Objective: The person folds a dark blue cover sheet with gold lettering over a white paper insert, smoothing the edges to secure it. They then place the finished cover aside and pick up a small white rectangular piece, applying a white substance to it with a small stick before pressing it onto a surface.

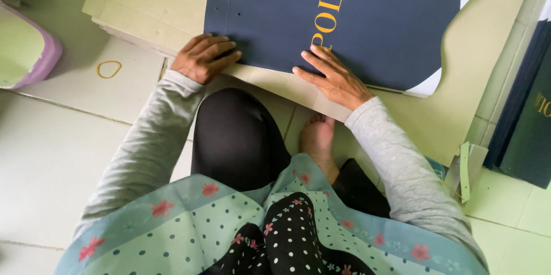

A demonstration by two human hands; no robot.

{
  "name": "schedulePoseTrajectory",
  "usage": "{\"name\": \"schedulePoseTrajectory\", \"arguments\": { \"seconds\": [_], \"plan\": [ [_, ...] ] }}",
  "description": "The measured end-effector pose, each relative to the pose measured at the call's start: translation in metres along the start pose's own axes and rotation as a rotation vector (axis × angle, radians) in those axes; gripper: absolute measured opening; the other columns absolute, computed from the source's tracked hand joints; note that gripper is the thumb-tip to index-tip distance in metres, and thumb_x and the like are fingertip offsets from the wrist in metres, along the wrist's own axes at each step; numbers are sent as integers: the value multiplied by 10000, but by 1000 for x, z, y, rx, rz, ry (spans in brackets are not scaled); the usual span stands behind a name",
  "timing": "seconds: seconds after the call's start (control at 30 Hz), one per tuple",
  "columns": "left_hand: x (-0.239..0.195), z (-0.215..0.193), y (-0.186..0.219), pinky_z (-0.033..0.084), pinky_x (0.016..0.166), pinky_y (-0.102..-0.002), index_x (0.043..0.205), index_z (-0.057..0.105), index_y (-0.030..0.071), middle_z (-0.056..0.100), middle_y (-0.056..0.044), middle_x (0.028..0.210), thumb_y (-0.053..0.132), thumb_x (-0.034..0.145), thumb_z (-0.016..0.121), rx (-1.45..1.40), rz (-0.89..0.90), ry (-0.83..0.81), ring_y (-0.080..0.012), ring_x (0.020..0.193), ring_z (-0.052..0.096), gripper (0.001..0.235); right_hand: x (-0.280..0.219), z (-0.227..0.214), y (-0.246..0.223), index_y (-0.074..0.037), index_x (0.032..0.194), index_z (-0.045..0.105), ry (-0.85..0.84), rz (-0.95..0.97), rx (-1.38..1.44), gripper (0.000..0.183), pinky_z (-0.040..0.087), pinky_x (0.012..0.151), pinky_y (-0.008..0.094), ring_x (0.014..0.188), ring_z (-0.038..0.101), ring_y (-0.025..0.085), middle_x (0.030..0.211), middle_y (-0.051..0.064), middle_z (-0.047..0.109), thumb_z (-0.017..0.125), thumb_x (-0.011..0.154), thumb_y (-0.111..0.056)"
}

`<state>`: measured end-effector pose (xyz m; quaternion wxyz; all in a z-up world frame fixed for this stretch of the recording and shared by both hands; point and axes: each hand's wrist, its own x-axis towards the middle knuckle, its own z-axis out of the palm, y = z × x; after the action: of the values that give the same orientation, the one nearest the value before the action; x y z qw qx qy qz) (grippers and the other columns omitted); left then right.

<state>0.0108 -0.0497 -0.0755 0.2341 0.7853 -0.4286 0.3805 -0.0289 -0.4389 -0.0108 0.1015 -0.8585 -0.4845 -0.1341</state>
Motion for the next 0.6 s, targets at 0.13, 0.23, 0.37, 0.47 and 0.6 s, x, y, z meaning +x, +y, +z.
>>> {"name": "schedulePoseTrajectory", "arguments": {
  "seconds": [0.13, 0.23, 0.37, 0.47, 0.6],
  "plan": [
    [-13, -33, -8, 570, 963, -377, 1155, 816, 173, 766, -64, 1140, 231, 1109, 587, 30, -62, -29, -244, 1065, 729, 241, -4, 3, 2, -192, 1485, 625, -41, -11, 31, 537, 450, 1162, 509, 1394, 520, 424, 1461, 199, 592, 577, 1001, 38],
    [-18, -30, -10, 588, 921, -351, 1141, 818, 186, 751, -58, 1107, 218, 1112, 575, 37, -82, -24, -237, 1039, 725, 247, -2, 2, 6, -224, 1514, 601, -57, -2, 46, 560, 426, 1176, 501, 1416, 496, 413, 1463, 195, 583, 593, 1007, 14],
    [-6, -39, -2, 604, 859, -344, 1069, 813, 113, 756, -76, 1028, 173, 1109, 581, -1, -76, -4, -240, 976, 734, 243, -2, -2, 5, -239, 1531, 572, -105, -7, 52, 587, 430, 1177, 511, 1427, 474, 430, 1451, 201, 569, 584, 1007, 25],
    [-3, -39, 2, 602, 836, -349, 1023, 801, 89, 751, -88, 1008, 169, 1114, 564, 4, -60, 17, -253, 951, 733, 267, -1, -5, 5, -244, 1540, 560, -119, -8, 56, 609, 429, 1176, 514, 1428, 470, 436, 1447, 207, 564, 580, 1003, 41],
    [-4, -38, 5, 588, 789, -358, 955, 769, 59, 721, -116, 984, 162, 1113, 553, 13, -20, 43, -279, 900, 706, 287, -1, -2, 6, -248, 1542, 557, -118, -30, 21, 609, 427, 1182, 515, 1431, 463, 435, 1445, 207, 558, 570, 1006, 40]
  ]
}}
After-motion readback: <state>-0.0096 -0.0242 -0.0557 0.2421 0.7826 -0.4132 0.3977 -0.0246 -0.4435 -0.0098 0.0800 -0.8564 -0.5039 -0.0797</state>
